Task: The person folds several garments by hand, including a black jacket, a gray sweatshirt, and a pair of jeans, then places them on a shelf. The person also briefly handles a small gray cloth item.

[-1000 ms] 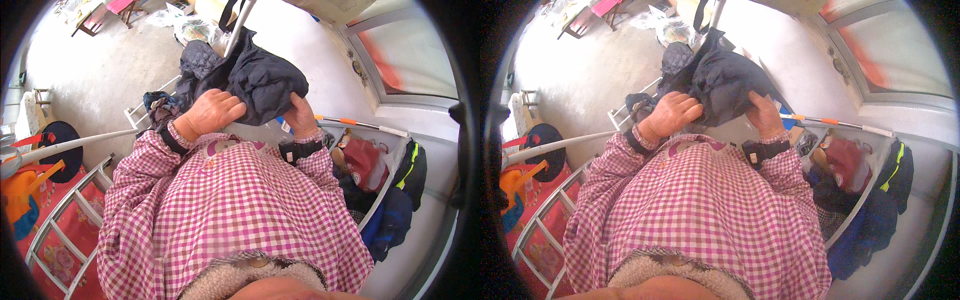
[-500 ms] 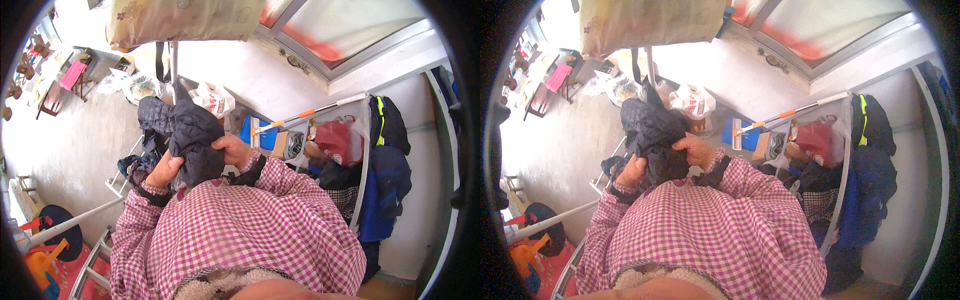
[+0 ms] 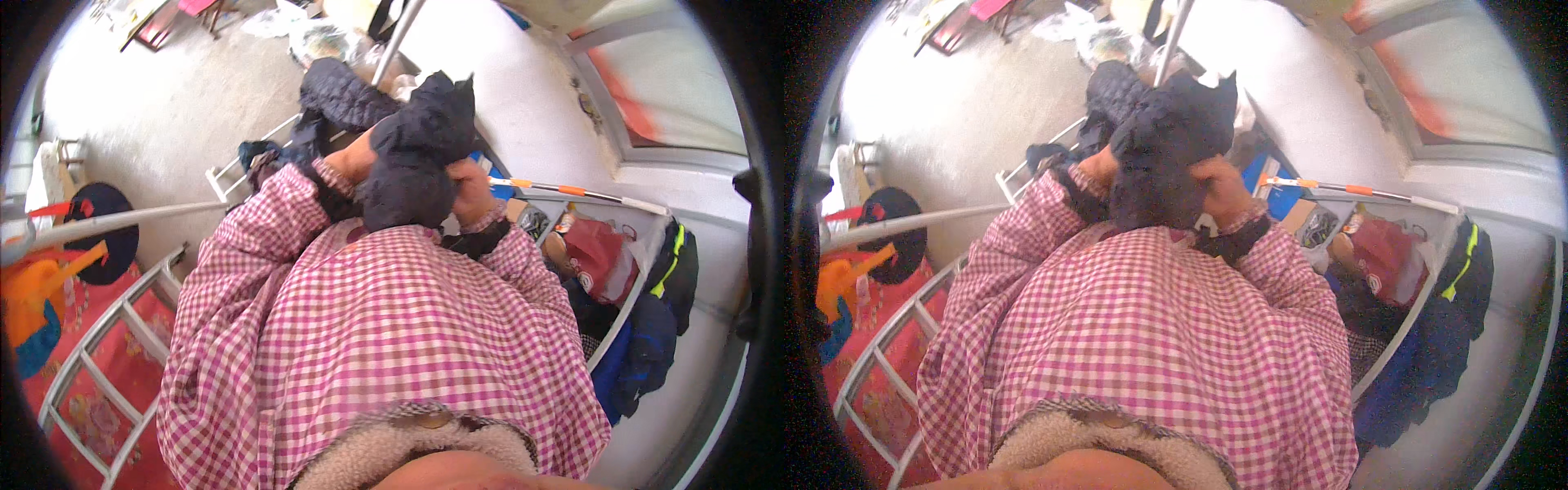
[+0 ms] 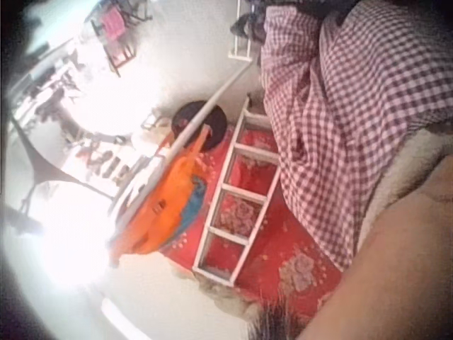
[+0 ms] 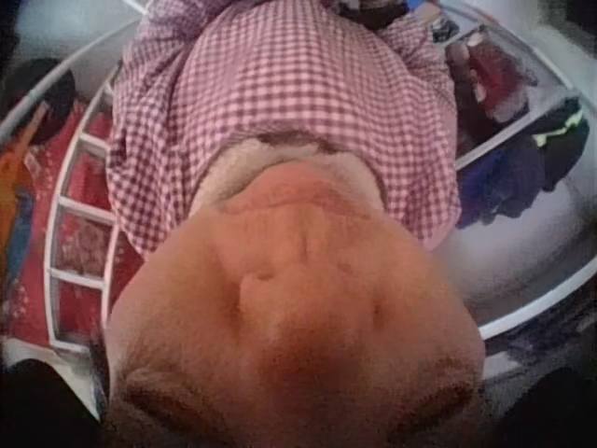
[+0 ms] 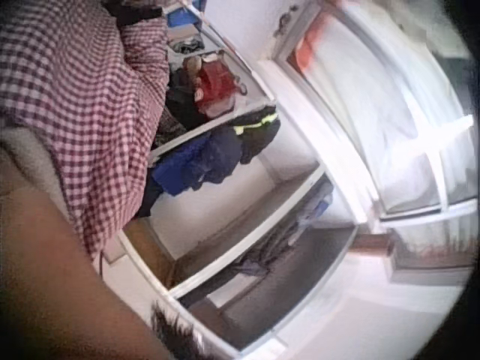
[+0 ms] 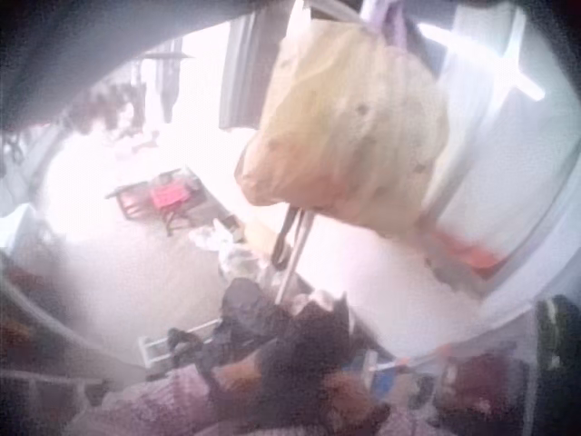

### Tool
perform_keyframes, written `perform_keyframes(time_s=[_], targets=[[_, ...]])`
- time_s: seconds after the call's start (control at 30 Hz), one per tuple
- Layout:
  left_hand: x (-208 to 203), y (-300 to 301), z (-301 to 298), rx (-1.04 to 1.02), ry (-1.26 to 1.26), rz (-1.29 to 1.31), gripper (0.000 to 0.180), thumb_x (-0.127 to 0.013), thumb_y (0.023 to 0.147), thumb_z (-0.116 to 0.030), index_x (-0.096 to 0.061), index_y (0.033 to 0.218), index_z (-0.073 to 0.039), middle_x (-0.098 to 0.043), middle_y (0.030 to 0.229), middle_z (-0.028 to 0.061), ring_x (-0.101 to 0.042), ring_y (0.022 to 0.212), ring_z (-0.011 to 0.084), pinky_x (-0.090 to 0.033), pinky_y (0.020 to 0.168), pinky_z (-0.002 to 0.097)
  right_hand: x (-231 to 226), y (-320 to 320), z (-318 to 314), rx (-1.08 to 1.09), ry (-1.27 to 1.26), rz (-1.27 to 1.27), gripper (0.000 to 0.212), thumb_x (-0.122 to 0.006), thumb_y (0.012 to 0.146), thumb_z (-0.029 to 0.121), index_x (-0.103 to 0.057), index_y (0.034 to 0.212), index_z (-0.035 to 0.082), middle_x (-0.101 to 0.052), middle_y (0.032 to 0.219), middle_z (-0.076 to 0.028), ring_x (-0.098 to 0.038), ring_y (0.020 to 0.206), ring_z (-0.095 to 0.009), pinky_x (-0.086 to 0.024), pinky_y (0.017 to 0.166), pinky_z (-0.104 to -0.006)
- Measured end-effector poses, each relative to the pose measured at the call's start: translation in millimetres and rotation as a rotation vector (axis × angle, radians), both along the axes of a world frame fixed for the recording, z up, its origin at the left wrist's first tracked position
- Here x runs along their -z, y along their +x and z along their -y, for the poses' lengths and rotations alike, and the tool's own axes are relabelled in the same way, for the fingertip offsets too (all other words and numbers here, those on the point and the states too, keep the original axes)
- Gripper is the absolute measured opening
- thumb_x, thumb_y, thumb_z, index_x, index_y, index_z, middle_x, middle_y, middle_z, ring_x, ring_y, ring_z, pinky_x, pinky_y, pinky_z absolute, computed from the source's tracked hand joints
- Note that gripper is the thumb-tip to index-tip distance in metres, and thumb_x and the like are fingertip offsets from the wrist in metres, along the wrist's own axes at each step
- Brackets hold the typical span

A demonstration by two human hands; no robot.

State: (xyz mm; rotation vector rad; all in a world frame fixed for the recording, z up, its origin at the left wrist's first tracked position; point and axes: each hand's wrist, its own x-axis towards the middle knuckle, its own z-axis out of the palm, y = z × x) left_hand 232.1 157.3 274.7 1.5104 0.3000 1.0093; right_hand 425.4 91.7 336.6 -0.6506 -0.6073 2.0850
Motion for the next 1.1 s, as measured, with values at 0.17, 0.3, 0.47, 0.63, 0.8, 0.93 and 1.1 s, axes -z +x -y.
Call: perform_keyframes(time_s=[0.17, 0.3, 0.47, 0.63, 0.8, 0.93, 1.1], targets=[[-3.7, -8.6, 0.5, -0.001, -0.307, -0.080, 0.043, -0.066, 0.087, -0.012, -0.055, 0.129, -0.006, -0.054, 0.133, 0.0118, -0.049, 0.124, 0.0270, -0.036, 0.108, 0.0387, 7.2, 0.1, -1.8, -0.016, -0.132, -0.324, 0.050, -0.051, 0.082, 0.005, -0.050, 0.130, -0.006, -0.056, 0.131, -0.019, -0.056, 0.118, -0.034, -0.041, 0.106, -0.0462], [0.1, -7.0, 3.9, 0.065, 0.051, -0.191, 0.045, -0.064, 0.089, -0.014, -0.052, 0.131, -0.007, -0.052, 0.136, 0.0107, -0.046, 0.127, 0.0279, -0.033, 0.110, 0.0386, 2.9, -6.9, -0.9, -0.069, -0.104, -0.409, 0.053, -0.052, 0.081, 0.004, -0.049, 0.132, -0.005, -0.053, 0.135, -0.020, -0.053, 0.121, -0.035, -0.039, 0.109, -0.0467], [8.5, -12.8, -6.8, -0.049, -0.383, -0.128, 0.040, -0.059, 0.092, -0.015, -0.052, 0.130, -0.005, -0.054, 0.132, 0.0110, -0.048, 0.123, 0.0263, -0.036, 0.107, 0.0370, -16.8, -13.2, 9.2, -0.058, 0.009, 0.090, 0.056, -0.052, 0.079, 0.004, -0.046, 0.134, -0.005, -0.053, 0.135, -0.020, -0.053, 0.122, -0.036, -0.039, 0.108, -0.0471], [28.0, -5.2, 28.4, 0.105, -0.093, -0.375, 0.036, -0.055, 0.095, -0.016, -0.051, 0.129, -0.004, -0.055, 0.129, 0.0113, -0.050, 0.118, 0.0248, -0.039, 0.104, 0.0355, -32.1, -9.5, -4.8, -0.010, 0.112, -0.334, 0.060, -0.053, 0.075, 0.005, -0.046, 0.133, -0.005, -0.054, 0.132, -0.019, -0.054, 0.120, -0.036, -0.042, 0.105, -0.0469], [12.4, -14.3, 23.3, -0.044, -0.102, -0.658, 0.033, -0.050, 0.098, -0.018, -0.051, 0.127, -0.002, -0.057, 0.125, 0.0115, -0.053, 0.114, 0.0232, -0.041, 0.101, 0.0339, -42.1, 14.0, -17.0, 0.202, 0.277, -0.322, 0.056, -0.049, 0.075, 0.007, -0.052, 0.130, -0.004, -0.055, 0.134, -0.019, -0.051, 0.126, -0.035, -0.033, 0.112, -0.0505], [-51.2, -34.7, 10.7, -0.410, -0.425, 0.016, 0.036, -0.050, 0.100, -0.020, -0.051, 0.127, 0.004, -0.062, 0.114, 0.0127, -0.058, 0.103, 0.0174, -0.048, 0.088, 0.0304, -46.3, 15.0, -7.5, 0.396, 0.261, -0.286, 0.054, -0.050, 0.077, 0.006, -0.051, 0.131, 0.001, -0.055, 0.132, -0.016, -0.052, 0.121, -0.036, -0.038, 0.107, -0.0510], [-99.2, 7.3, 33.7, -0.119, -0.259, -0.151, 0.058, -0.073, 0.085, -0.020, -0.048, 0.130, 0.007, -0.062, 0.114, 0.0133, -0.056, 0.105, 0.0155, -0.047, 0.091, 0.0288, -44.0, 8.4, 4.4, 0.541, 0.236, -0.081, 0.045, -0.052, 0.084, 0.002, -0.054, 0.128, 0.004, -0.058, 0.129, -0.013, -0.054, 0.118, -0.032, -0.042, 0.104, -0.0469]])
